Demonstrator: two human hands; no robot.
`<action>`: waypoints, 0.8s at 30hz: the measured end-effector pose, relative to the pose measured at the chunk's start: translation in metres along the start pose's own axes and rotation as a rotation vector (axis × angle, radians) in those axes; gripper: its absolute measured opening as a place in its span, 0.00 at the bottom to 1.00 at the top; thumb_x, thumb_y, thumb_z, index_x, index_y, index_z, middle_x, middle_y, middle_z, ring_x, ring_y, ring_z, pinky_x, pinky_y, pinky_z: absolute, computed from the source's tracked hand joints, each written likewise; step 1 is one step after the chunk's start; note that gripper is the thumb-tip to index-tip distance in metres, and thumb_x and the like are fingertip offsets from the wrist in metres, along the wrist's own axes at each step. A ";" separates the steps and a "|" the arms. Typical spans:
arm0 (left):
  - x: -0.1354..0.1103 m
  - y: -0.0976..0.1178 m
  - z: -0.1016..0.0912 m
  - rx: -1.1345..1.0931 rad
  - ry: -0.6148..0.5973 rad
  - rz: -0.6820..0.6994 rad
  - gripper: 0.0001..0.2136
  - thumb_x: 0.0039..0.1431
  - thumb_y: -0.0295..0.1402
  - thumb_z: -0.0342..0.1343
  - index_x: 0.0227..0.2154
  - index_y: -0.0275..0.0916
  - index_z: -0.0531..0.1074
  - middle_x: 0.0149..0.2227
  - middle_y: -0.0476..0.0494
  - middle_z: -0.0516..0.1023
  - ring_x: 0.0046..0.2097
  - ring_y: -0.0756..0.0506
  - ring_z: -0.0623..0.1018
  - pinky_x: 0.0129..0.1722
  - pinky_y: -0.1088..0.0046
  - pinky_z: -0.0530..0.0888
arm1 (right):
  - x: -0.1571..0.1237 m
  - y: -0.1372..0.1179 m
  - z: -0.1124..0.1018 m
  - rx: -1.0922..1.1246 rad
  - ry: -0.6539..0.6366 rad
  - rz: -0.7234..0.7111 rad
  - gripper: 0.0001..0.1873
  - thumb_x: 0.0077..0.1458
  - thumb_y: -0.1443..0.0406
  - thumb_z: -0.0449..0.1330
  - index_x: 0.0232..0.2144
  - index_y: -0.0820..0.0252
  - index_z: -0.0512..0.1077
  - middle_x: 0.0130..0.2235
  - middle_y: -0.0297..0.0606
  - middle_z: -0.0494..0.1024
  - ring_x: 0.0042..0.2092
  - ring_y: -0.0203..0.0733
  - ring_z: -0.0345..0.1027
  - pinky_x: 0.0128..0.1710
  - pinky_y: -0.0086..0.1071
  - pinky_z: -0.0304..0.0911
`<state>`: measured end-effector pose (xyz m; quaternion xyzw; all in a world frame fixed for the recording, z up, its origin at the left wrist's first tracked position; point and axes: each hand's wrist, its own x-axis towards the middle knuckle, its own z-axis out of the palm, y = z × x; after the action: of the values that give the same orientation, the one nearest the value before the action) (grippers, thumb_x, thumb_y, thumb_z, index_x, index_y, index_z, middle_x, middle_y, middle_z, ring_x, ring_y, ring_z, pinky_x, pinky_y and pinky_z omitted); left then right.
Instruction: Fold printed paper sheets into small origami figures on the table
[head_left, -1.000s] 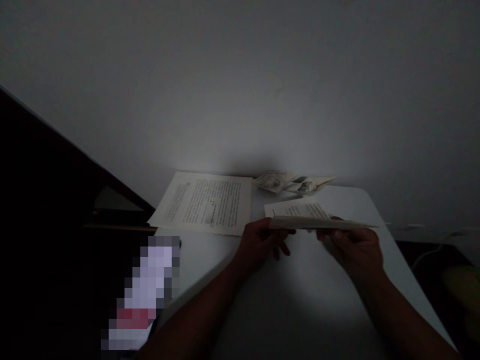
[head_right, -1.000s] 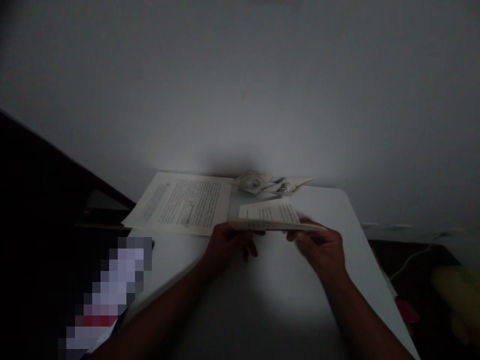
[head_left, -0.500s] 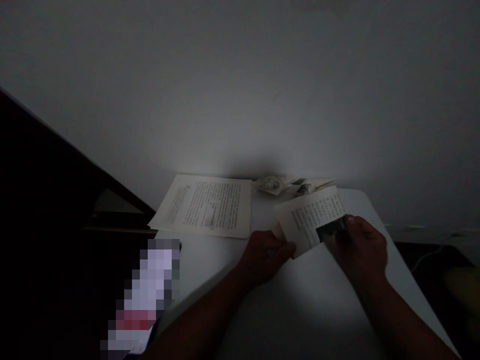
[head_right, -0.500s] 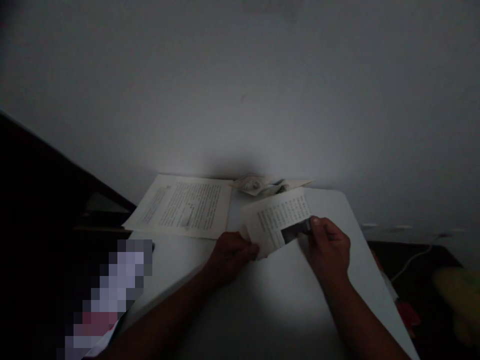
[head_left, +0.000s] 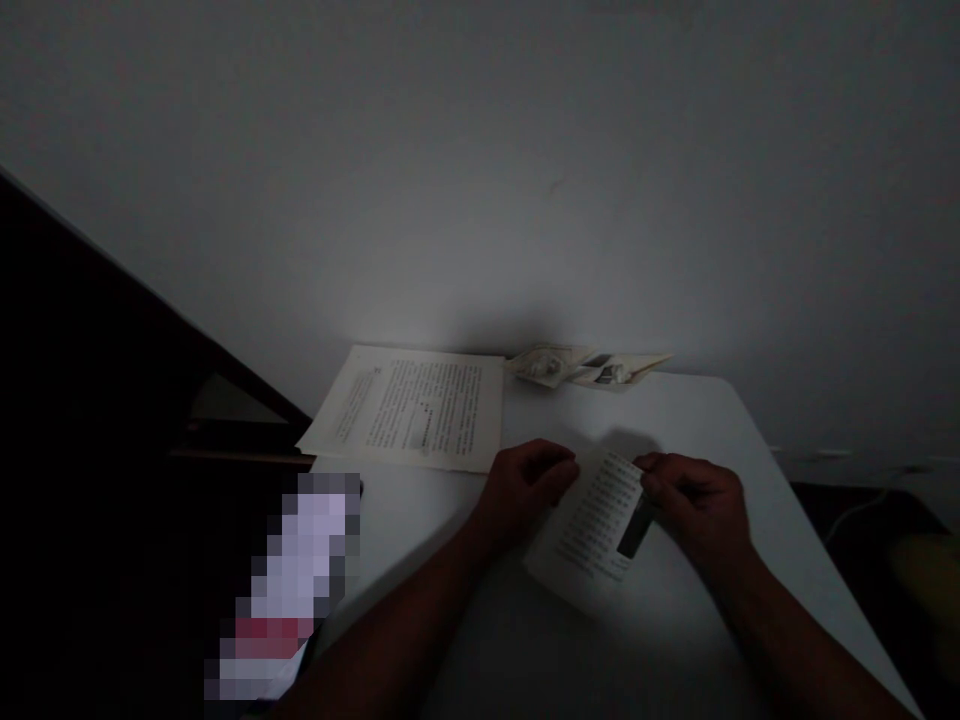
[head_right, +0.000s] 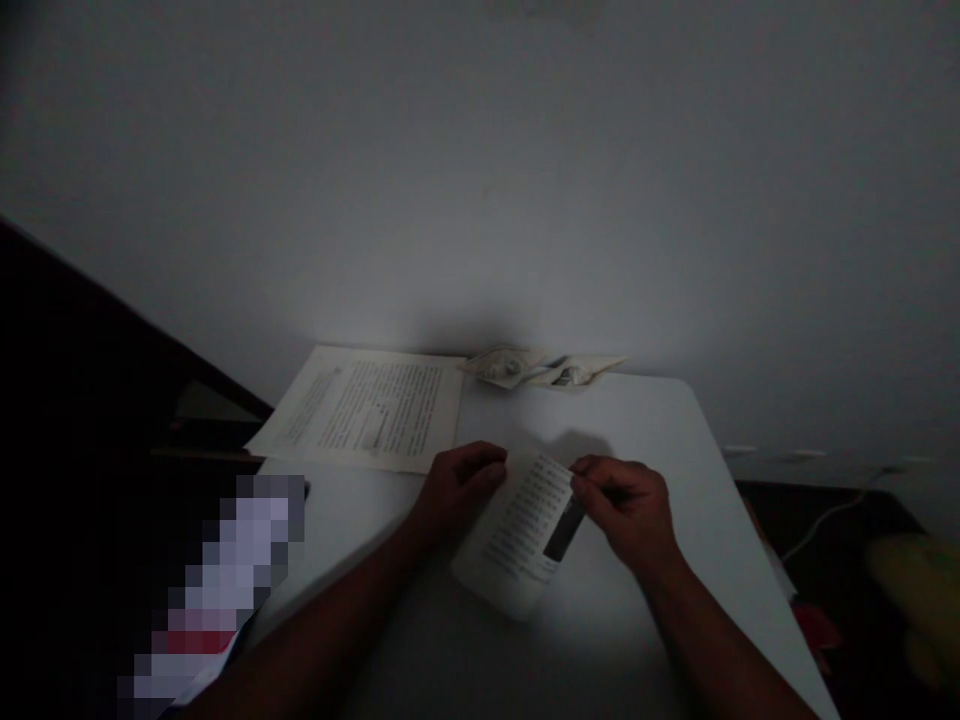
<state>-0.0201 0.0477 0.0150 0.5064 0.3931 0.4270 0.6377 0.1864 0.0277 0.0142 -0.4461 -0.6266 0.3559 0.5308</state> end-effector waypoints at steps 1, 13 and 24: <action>-0.001 0.000 0.001 0.030 -0.028 -0.019 0.14 0.51 0.42 0.58 0.30 0.34 0.73 0.25 0.47 0.74 0.27 0.50 0.72 0.28 0.74 0.68 | 0.001 -0.002 0.001 -0.010 -0.018 -0.013 0.13 0.51 0.65 0.62 0.16 0.59 0.70 0.21 0.35 0.73 0.24 0.38 0.67 0.23 0.31 0.63; -0.001 -0.003 0.002 0.131 -0.011 -0.039 0.16 0.52 0.44 0.58 0.25 0.32 0.75 0.21 0.49 0.71 0.24 0.51 0.69 0.23 0.76 0.64 | 0.000 0.002 0.004 -0.076 0.061 0.052 0.08 0.48 0.63 0.65 0.21 0.58 0.74 0.24 0.36 0.78 0.24 0.38 0.71 0.23 0.28 0.67; -0.001 -0.010 0.001 0.043 0.021 -0.016 0.15 0.53 0.43 0.58 0.28 0.33 0.76 0.27 0.44 0.76 0.29 0.47 0.75 0.29 0.72 0.70 | 0.001 0.013 0.003 0.197 0.044 0.340 0.11 0.47 0.59 0.67 0.32 0.58 0.77 0.28 0.36 0.80 0.29 0.38 0.72 0.29 0.29 0.66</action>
<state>-0.0179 0.0452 0.0051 0.5125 0.4127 0.4187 0.6259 0.1856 0.0337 0.0018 -0.4991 -0.4924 0.4902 0.5178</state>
